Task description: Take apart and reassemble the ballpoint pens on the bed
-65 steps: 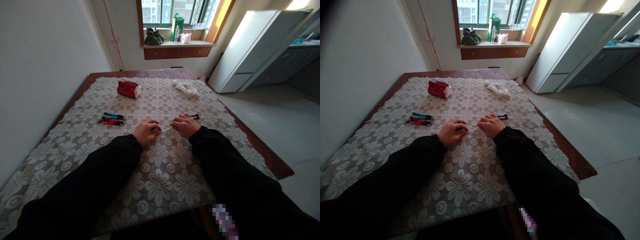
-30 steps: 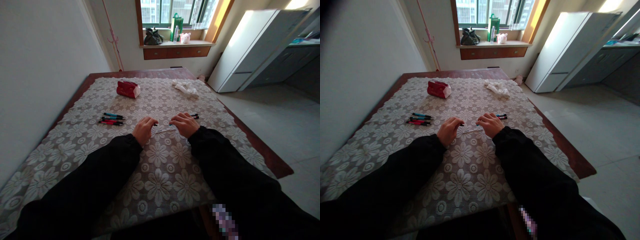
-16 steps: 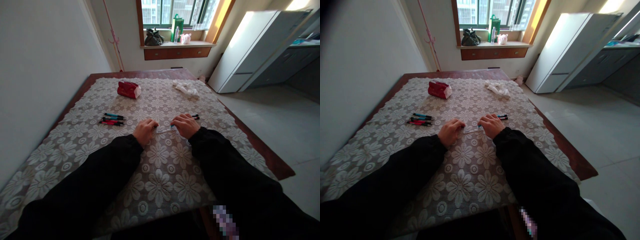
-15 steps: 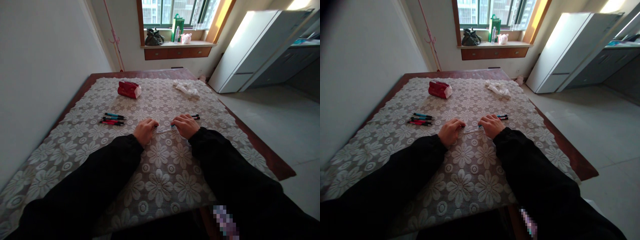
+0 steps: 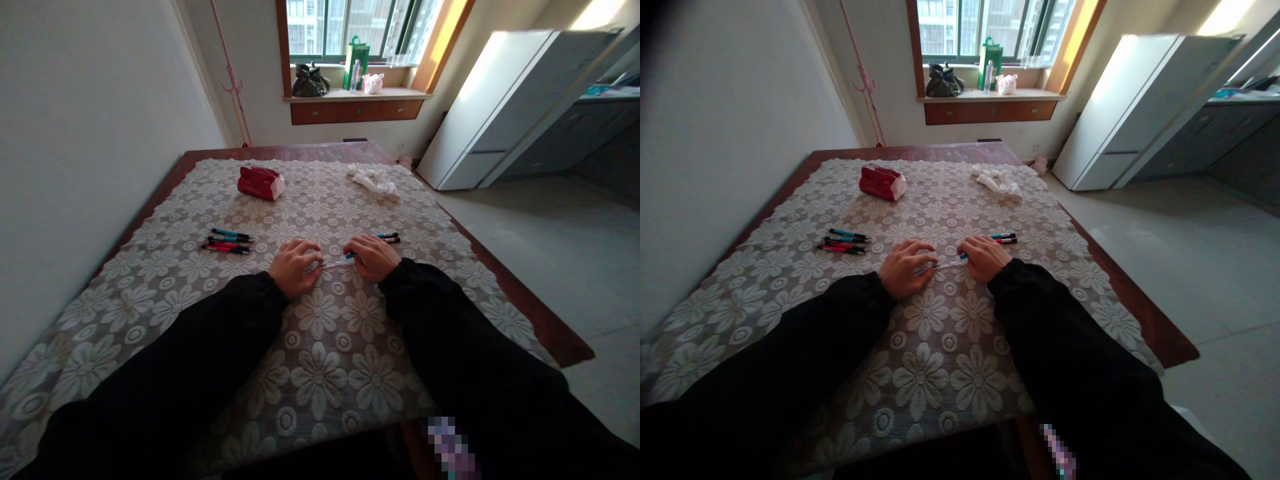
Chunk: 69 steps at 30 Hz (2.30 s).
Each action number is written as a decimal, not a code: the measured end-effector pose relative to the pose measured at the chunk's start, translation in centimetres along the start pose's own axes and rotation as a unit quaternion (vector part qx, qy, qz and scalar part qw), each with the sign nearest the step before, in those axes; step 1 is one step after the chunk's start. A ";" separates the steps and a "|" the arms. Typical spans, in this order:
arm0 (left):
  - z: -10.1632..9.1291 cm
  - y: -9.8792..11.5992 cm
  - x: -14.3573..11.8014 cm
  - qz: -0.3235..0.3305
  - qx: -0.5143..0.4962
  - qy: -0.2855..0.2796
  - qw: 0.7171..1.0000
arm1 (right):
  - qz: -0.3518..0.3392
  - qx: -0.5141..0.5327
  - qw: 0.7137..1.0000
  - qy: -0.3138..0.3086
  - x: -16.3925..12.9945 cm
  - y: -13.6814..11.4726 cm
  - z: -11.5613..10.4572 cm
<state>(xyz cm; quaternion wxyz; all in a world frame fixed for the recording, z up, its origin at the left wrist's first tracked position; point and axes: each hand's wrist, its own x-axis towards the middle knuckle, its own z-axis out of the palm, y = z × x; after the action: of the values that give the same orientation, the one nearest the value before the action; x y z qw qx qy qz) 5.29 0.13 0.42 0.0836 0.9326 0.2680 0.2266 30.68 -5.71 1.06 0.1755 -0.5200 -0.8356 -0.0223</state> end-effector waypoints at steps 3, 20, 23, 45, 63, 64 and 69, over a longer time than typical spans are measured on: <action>0.1 -0.1 0.0 -0.009 -0.003 0.006 1.000 | 0.015 0.003 0.999 -0.028 0.0 0.2 -0.2; 0.2 -0.1 0.0 0.094 -0.010 -0.071 0.993 | -0.043 0.076 0.996 0.002 0.0 0.2 1.0; 0.3 0.0 0.0 0.097 -0.009 -0.081 0.992 | -0.049 0.092 0.994 0.012 0.0 0.0 1.3; 0.3 0.0 0.3 0.054 -0.032 0.015 0.998 | 0.177 0.537 0.804 0.185 0.4 0.5 0.2; -0.1 0.0 0.2 -0.048 -0.039 0.170 0.983 | 0.103 0.312 0.922 0.206 -0.2 -0.7 1.1; -0.1 0.0 0.2 -0.043 -0.039 0.174 0.983 | 0.094 0.305 0.926 0.202 -0.2 -0.7 1.3; -0.1 0.1 0.2 -0.034 -0.037 0.175 0.983 | 0.063 0.273 0.938 0.203 -0.2 -1.1 1.3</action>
<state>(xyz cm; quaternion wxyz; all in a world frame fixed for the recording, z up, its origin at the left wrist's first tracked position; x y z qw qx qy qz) 5.38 0.18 0.63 0.0776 0.8652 0.3019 0.3928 29.42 -6.10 -0.04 0.4780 -0.4879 -0.7217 0.1122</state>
